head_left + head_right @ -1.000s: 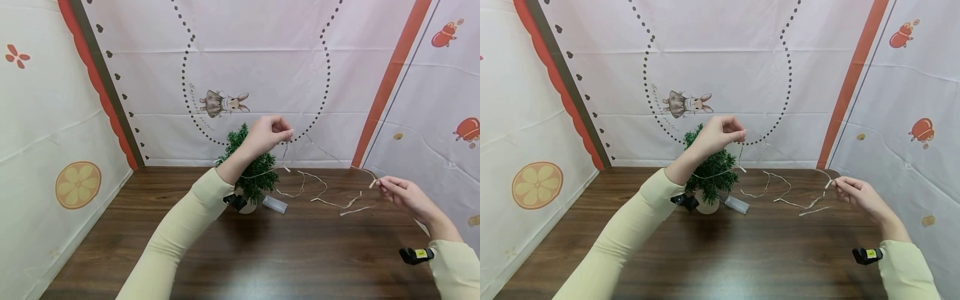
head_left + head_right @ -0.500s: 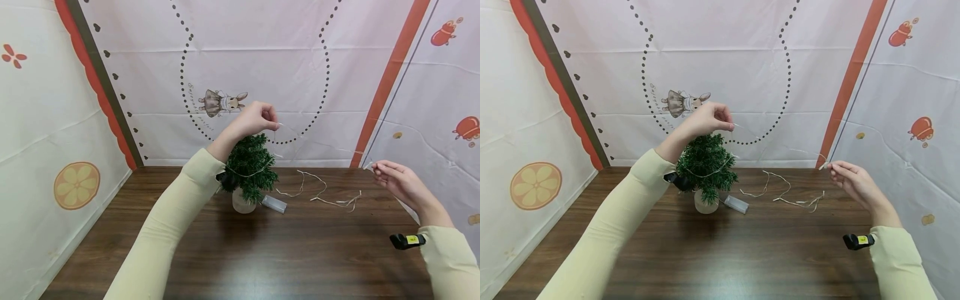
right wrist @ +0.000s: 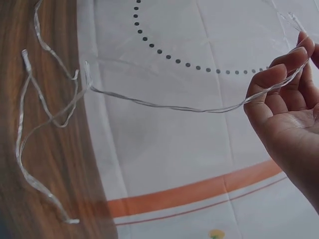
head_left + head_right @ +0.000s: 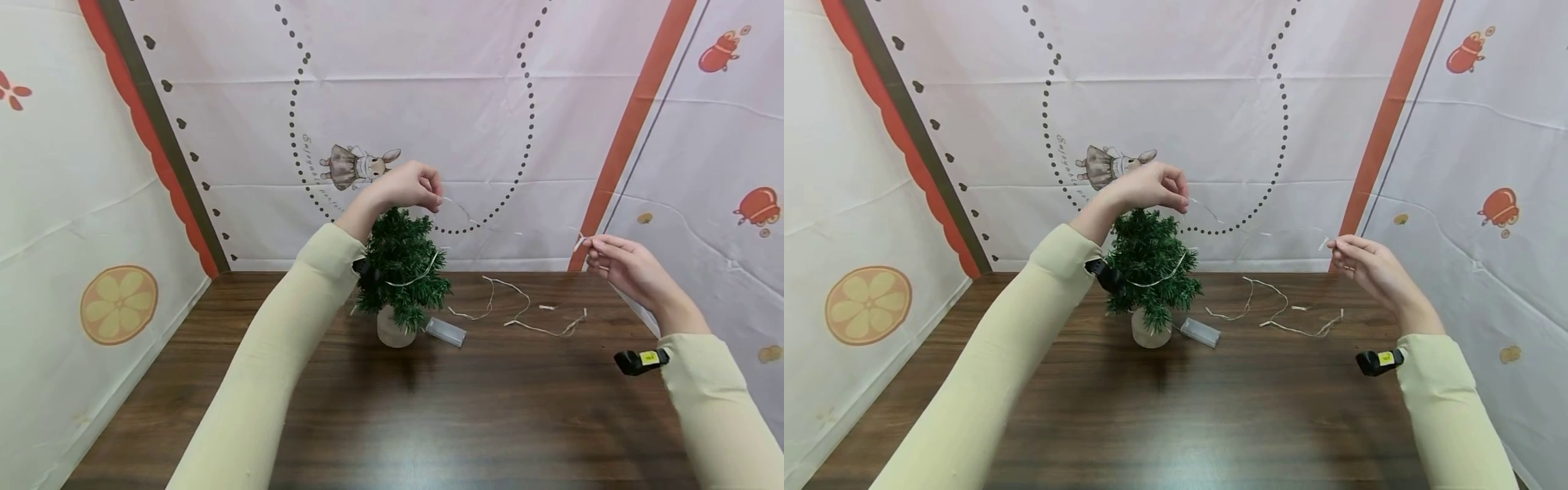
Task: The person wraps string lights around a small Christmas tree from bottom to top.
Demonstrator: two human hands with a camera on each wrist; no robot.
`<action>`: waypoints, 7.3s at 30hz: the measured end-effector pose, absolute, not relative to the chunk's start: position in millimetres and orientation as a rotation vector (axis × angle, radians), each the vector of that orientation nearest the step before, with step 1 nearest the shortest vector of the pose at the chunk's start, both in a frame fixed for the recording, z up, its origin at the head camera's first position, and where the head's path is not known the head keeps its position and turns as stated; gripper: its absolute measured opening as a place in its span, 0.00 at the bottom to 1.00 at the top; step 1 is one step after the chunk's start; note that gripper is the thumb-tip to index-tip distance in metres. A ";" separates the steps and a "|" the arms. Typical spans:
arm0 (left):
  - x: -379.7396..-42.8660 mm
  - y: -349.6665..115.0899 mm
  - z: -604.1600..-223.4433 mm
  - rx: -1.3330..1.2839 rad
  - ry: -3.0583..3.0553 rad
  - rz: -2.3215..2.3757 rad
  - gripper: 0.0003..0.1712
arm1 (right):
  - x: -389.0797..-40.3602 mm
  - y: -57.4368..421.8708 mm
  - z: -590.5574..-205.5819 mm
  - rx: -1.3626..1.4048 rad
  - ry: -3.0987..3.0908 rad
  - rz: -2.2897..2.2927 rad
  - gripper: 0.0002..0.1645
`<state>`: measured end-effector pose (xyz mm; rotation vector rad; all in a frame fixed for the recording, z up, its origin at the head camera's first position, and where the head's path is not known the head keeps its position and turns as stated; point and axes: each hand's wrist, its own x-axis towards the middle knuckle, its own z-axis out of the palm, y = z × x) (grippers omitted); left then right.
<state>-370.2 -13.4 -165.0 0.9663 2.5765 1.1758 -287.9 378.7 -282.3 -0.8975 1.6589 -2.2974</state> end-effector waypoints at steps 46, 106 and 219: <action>-428.3 -99.7 -227.8 0.595 2.068 2.002 0.06 | -317.4 267.3 -186.0 -0.756 1.996 -2.311 0.10; -389.7 -177.0 -290.4 1.241 2.394 1.815 0.02 | -273.3 173.7 -269.8 -1.164 2.169 -1.289 0.13; -301.6 57.5 -248.2 1.091 2.519 1.314 0.03 | -264.4 294.5 -273.2 -0.820 2.527 -1.439 0.09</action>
